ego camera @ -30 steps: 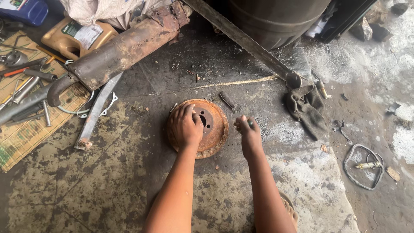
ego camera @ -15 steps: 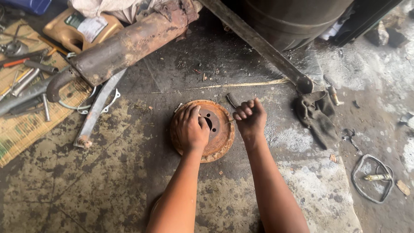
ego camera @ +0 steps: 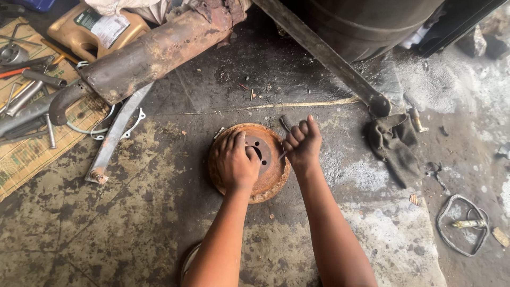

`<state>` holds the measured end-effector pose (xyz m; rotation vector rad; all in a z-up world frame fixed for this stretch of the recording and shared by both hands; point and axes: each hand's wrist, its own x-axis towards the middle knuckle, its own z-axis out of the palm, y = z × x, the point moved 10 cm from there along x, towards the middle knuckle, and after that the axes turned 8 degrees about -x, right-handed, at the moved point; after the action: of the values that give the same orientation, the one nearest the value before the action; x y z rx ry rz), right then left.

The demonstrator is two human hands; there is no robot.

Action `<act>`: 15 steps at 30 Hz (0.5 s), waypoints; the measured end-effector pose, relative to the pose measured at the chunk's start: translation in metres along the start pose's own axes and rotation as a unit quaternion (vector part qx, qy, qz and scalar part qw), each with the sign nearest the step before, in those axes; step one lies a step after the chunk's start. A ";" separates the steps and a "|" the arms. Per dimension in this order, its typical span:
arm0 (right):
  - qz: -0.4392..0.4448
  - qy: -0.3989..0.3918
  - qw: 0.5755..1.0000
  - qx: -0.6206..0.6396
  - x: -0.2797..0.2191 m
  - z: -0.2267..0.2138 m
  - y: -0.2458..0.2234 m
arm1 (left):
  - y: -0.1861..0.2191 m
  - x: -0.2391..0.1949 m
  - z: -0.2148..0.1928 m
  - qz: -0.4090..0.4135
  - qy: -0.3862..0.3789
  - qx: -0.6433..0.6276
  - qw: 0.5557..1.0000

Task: The person scrubs the surface of a rusty brake drum using a small metal tool. They hold the drum steady with one hand while scraping the rust off the face and edges with the other hand.

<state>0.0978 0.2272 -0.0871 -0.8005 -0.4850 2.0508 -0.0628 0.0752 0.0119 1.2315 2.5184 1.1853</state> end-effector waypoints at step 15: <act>0.000 0.033 0.999 0.011 -0.004 -0.017 0.008 | 0.001 -0.001 -0.002 0.028 0.025 -0.006 0.999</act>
<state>0.1065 0.2199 -0.1022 -0.8513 -0.4259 2.0194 -0.0623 0.0741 0.0139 1.2949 2.5244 1.2565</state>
